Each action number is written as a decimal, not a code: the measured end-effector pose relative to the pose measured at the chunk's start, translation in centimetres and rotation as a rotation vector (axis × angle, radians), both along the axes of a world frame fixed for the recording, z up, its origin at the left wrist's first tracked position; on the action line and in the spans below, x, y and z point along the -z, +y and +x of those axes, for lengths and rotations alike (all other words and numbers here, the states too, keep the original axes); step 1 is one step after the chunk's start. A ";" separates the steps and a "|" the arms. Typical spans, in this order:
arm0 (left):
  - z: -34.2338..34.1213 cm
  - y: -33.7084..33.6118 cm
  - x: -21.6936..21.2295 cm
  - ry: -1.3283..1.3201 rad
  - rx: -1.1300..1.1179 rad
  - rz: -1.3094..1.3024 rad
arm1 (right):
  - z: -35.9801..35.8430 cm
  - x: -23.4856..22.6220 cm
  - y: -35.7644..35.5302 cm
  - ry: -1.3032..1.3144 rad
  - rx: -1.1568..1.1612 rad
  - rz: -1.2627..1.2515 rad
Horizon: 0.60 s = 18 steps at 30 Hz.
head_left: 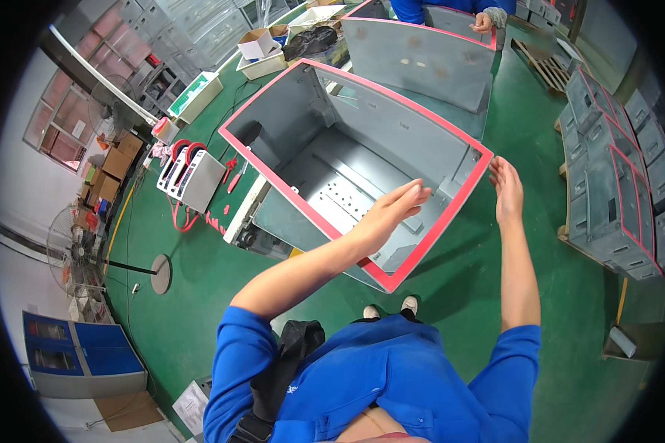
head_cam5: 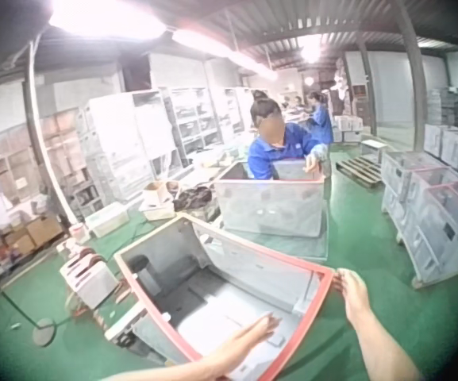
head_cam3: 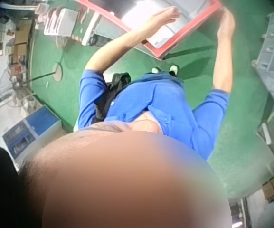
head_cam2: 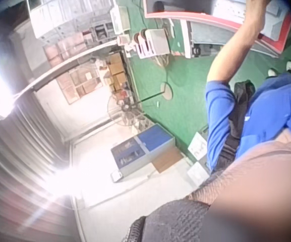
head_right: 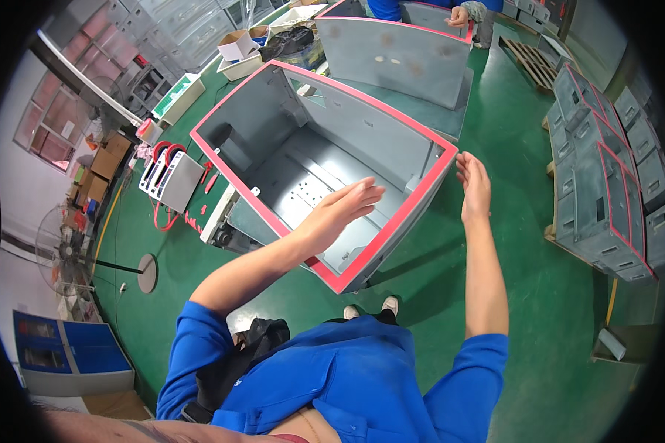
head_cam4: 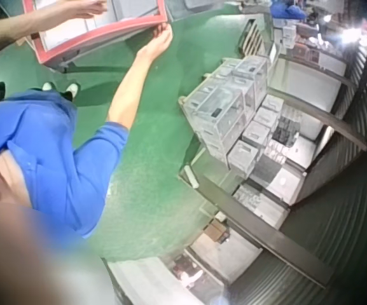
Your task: Applying red adhesive tape to the edges of metal equipment chassis on an assembly floor.
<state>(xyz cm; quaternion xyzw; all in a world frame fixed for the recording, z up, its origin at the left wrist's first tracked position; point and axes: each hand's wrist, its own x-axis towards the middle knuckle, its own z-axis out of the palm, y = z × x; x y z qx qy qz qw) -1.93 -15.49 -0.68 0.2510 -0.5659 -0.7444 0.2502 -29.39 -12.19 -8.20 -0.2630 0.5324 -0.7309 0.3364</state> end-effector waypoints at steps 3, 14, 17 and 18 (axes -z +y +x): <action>-3.5 -1.1 1.0 0.002 0.087 0.220 | 1.8 0.3 1.5 0.130 0.073 0.016; -4.7 -0.1 -0.3 -0.071 0.210 0.359 | 6.9 -3.8 5.2 0.760 0.094 -0.031; -4.7 0.0 -0.3 -0.071 0.190 0.356 | 7.4 -4.9 5.7 1.120 0.095 -0.077; -4.7 0.1 -0.3 -0.068 0.184 0.345 | 7.6 -5.2 5.8 1.233 0.094 -0.086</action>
